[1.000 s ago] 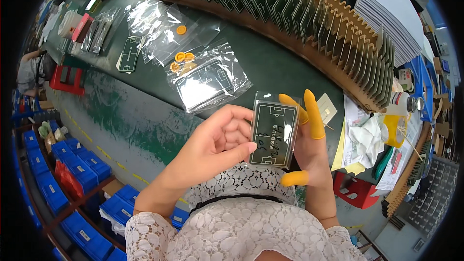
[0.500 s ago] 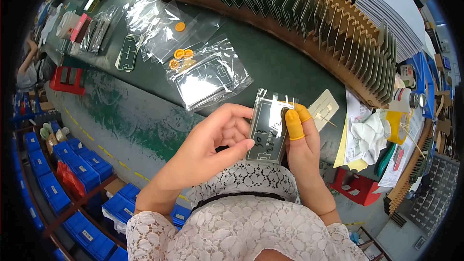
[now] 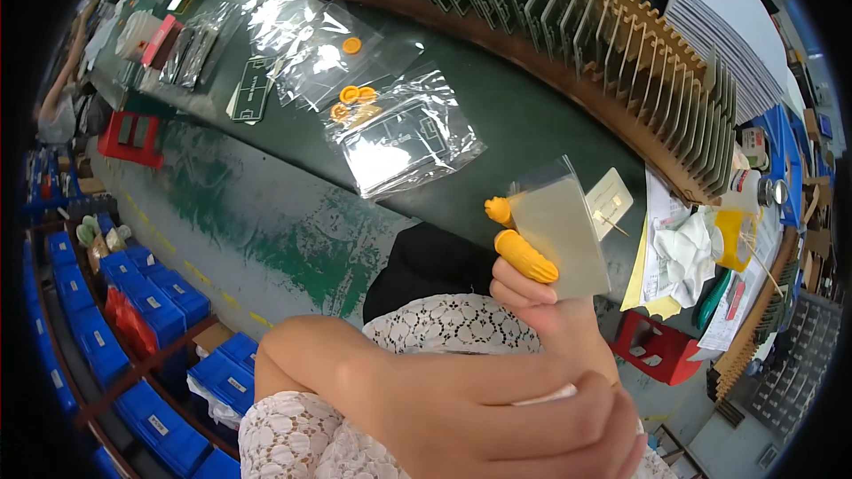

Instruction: The person wipes a small green circuit board with a white cloth and then places it into a clear plastic bag. They repeat this process with another circuit board, carefully handling each item. Finally, they use a wooden stick to apply a substance to the edge of a circuit board.

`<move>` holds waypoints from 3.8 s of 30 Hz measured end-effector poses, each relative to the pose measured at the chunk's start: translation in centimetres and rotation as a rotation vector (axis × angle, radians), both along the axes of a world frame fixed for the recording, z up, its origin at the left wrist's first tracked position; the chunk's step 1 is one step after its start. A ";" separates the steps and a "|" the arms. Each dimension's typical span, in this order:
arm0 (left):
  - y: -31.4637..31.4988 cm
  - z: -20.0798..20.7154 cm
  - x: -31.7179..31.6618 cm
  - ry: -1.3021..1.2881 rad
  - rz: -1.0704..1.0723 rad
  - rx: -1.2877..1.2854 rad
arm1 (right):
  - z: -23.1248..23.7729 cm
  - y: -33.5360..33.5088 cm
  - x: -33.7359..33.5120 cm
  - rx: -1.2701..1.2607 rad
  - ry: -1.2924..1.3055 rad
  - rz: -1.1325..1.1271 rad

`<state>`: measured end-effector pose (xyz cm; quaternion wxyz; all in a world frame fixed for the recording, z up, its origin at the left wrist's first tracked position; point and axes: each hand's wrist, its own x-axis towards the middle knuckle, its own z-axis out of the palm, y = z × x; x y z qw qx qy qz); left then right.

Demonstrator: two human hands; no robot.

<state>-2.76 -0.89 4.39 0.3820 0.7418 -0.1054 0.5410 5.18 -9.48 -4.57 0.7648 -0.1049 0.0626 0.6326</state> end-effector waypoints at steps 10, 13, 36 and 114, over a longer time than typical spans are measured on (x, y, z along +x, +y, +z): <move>6.1 0.6 -5.8 0.585 -0.198 -0.135 | 2.5 1.5 -1.6 -0.747 -0.836 -0.393; 4.8 -3.2 -5.6 0.864 -0.161 -0.564 | 1.7 1.5 -2.1 -0.613 -1.153 -0.595; 50.9 -10.1 5.7 0.875 1.096 -0.427 | -0.4 0.1 -0.9 -0.706 -2.327 -0.534; 50.8 -5.4 -5.8 1.355 0.907 -0.112 | -0.2 0.4 -0.1 -0.571 -2.444 -0.459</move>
